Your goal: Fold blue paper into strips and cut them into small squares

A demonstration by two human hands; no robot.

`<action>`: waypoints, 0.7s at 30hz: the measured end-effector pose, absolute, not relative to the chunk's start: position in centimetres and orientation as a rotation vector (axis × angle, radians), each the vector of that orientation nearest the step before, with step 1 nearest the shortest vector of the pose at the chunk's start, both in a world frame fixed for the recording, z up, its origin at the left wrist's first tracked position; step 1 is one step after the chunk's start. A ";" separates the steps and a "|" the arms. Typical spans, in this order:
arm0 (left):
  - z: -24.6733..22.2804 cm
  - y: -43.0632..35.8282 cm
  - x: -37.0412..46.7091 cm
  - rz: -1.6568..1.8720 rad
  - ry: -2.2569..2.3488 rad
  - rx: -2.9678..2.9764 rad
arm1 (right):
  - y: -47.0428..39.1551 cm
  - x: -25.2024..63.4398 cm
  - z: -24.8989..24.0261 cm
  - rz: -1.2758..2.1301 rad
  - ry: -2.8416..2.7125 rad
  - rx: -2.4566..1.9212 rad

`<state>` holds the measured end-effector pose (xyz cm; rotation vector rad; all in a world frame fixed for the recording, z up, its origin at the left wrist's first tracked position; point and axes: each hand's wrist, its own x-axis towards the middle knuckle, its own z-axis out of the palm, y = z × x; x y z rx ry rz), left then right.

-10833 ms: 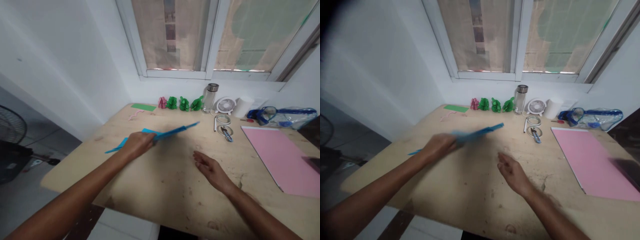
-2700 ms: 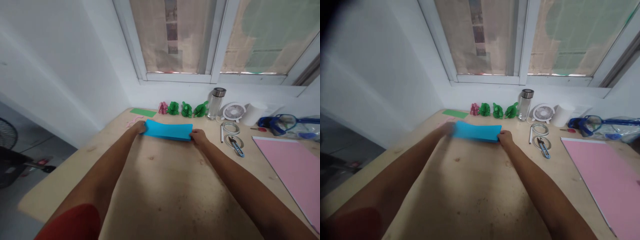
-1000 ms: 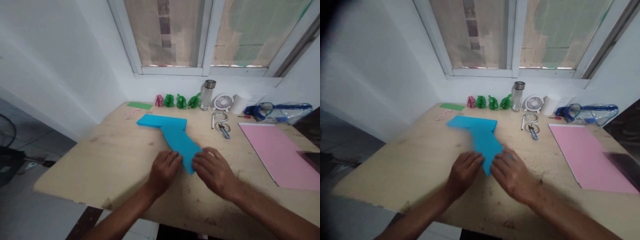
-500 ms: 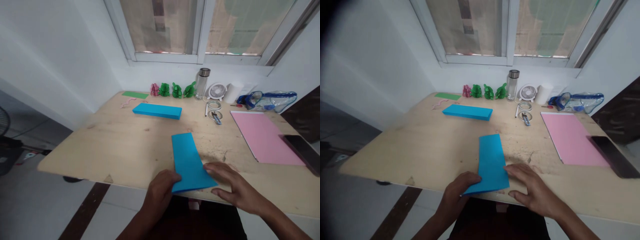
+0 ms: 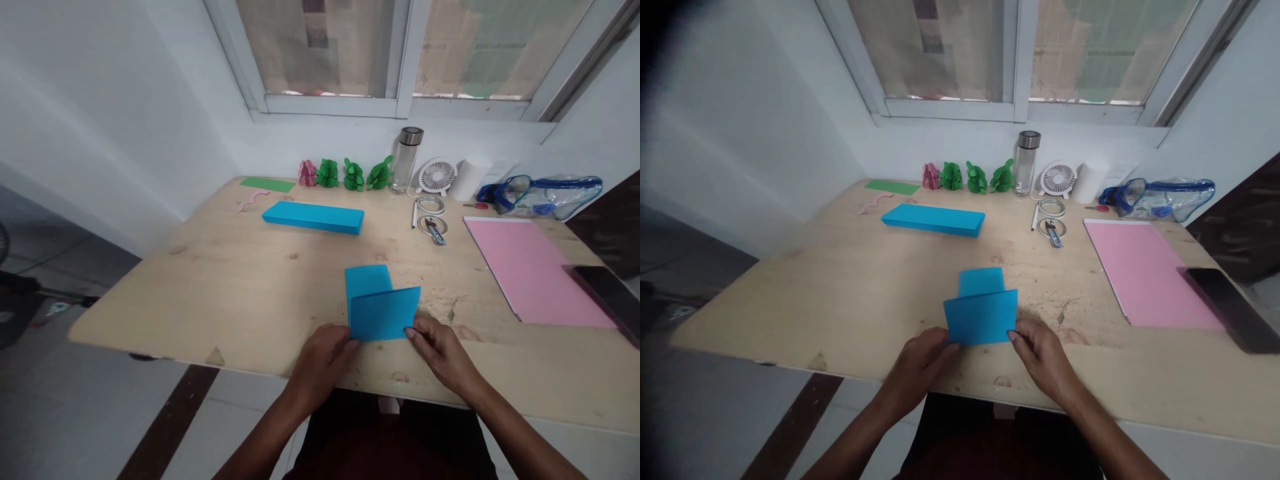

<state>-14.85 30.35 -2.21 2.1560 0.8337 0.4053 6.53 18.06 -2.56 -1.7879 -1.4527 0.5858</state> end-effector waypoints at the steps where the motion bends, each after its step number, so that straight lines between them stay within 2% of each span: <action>1: -2.3 30.4 -14.7 0.413 0.863 2.159 | 18.3 6.4 -2.7 0.555 -1.416 -1.833; 7: -3.4 30.4 -13.6 0.630 1.002 2.155 | 20.1 5.8 -3.2 0.367 -1.309 -2.071; 10: -3.7 30.9 -13.3 0.936 0.931 2.465 | 20.7 5.8 -3.3 0.304 -1.301 -2.182; 12: -3.7 31.5 -13.1 0.998 0.731 2.749 | 21.1 5.9 -3.4 0.278 -1.320 -2.221; 15: -3.9 32.6 -13.0 0.779 0.509 2.987 | 21.4 6.0 -3.6 0.235 -1.358 -2.254; 21: -4.9 33.9 -12.7 0.444 0.544 2.965 | 21.8 6.2 -3.8 0.177 -1.347 -2.282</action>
